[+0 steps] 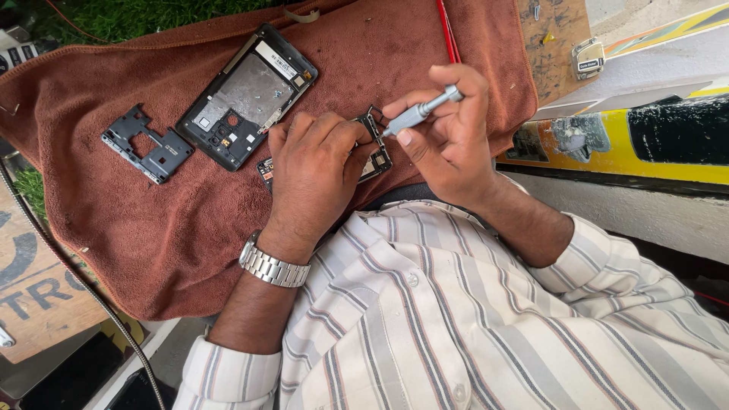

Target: The person uses a precision screwdriver to remove screws from a disassembled smartphone chassis. They carefully place the screws on a brown towel and manipulate the phone's internal components, including the motherboard and battery, to access different areas for repair.

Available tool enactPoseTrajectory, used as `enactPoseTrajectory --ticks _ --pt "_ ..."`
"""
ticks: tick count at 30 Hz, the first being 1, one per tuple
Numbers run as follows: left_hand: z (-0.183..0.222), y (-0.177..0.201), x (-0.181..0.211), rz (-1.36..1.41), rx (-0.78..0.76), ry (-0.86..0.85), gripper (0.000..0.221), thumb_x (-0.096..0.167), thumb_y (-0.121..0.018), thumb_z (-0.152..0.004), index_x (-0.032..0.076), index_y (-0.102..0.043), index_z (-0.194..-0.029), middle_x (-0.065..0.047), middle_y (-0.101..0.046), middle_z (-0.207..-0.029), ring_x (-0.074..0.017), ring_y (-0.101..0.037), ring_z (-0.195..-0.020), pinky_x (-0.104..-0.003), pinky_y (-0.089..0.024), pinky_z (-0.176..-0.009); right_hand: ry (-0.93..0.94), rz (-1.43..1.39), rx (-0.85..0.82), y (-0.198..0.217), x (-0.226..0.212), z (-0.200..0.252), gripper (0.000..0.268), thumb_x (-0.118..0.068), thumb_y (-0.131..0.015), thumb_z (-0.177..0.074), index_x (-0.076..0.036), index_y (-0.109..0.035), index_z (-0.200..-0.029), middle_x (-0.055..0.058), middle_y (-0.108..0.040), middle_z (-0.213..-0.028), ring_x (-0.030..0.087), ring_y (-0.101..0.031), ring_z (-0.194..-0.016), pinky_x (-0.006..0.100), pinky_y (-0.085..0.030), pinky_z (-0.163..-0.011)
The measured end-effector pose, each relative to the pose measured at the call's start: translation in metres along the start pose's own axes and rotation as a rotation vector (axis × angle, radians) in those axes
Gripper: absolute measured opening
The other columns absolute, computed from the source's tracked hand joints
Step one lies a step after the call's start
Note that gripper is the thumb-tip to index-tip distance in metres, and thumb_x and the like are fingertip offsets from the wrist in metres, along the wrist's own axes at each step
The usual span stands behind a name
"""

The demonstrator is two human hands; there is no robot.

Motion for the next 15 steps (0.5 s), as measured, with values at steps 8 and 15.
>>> enactPoseTrajectory --ticks 8,15 --pt "0.001 -0.003 0.005 -0.053 -0.042 0.042 0.082 0.045 -0.093 -0.064 0.014 -0.062 -0.133 -0.006 -0.055 -0.123 -0.0294 -0.049 -0.115 -0.052 -0.032 -0.098 0.200 0.349 -0.079 0.009 -0.011 -0.008 0.058 0.005 -0.064 -0.107 -0.010 -0.025 -0.148 0.022 -0.064 -0.124 0.021 -0.067 -0.106 0.032 -0.056 -0.098" --pt "0.006 -0.005 0.005 -0.105 -0.117 0.119 0.096 0.050 -0.096 -0.060 0.014 -0.057 -0.141 -0.005 -0.053 -0.130 -0.0307 -0.045 -0.123 -0.054 -0.031 -0.101 0.191 0.364 -0.048 0.013 -0.002 -0.004 0.059 0.005 -0.066 -0.108 -0.009 -0.026 -0.149 0.022 -0.065 -0.124 0.022 -0.067 -0.105 0.033 -0.055 -0.098"
Point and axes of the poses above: each hand's wrist, its own z-axis away from the middle knuckle, its own y-axis out of the back of the hand, x = y × z, the point moved 1 cm from there along -z, towards the middle knuckle
